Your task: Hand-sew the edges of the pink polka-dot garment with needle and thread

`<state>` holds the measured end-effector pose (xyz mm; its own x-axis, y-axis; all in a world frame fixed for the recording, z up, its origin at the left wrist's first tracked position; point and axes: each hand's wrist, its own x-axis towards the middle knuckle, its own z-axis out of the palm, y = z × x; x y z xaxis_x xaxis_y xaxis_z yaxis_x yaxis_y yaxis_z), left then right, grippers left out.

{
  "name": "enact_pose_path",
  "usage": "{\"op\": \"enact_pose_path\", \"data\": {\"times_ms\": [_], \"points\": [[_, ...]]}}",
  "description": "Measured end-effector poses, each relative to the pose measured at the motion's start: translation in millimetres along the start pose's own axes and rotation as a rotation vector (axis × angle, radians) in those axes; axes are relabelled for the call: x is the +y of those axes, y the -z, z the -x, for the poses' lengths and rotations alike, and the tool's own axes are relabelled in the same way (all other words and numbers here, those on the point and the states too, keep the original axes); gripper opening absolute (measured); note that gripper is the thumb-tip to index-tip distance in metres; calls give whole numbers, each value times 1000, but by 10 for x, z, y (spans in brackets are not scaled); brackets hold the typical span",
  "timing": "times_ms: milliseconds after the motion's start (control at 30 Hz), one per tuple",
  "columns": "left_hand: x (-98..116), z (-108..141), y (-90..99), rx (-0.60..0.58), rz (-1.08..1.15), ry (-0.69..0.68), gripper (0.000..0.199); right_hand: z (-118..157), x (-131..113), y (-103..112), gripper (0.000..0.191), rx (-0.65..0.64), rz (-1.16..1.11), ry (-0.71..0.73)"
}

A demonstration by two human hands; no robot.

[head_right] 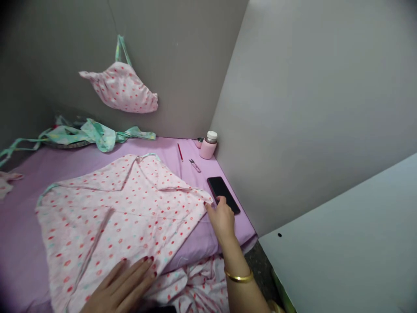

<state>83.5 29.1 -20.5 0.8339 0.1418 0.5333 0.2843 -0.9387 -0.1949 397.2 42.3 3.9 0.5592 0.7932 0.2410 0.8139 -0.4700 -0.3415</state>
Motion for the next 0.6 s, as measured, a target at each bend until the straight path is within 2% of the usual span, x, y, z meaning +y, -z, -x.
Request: {"op": "enact_pose_path", "data": {"times_ms": [100, 333, 433, 533, 600], "points": [[-17, -133, -5, 35, 21, 10, 45, -7, -29, -80, 22, -42, 20, 2], [-22, -5, 174, -10, 207, 99, 44, 4, -10, -198, 19, -57, 44, -25], [-7, -27, 185, -119, 219, 87, 41, 10, -2, -121, 19, -43, 14, -42], [33, -64, 120, -278, 208, 99, 44, 151, -105, -31, 39, 1, -38, -70], [62, -78, 51, -348, 239, 133, 53, 305, -231, -26, 45, -69, -98, 30]]}}
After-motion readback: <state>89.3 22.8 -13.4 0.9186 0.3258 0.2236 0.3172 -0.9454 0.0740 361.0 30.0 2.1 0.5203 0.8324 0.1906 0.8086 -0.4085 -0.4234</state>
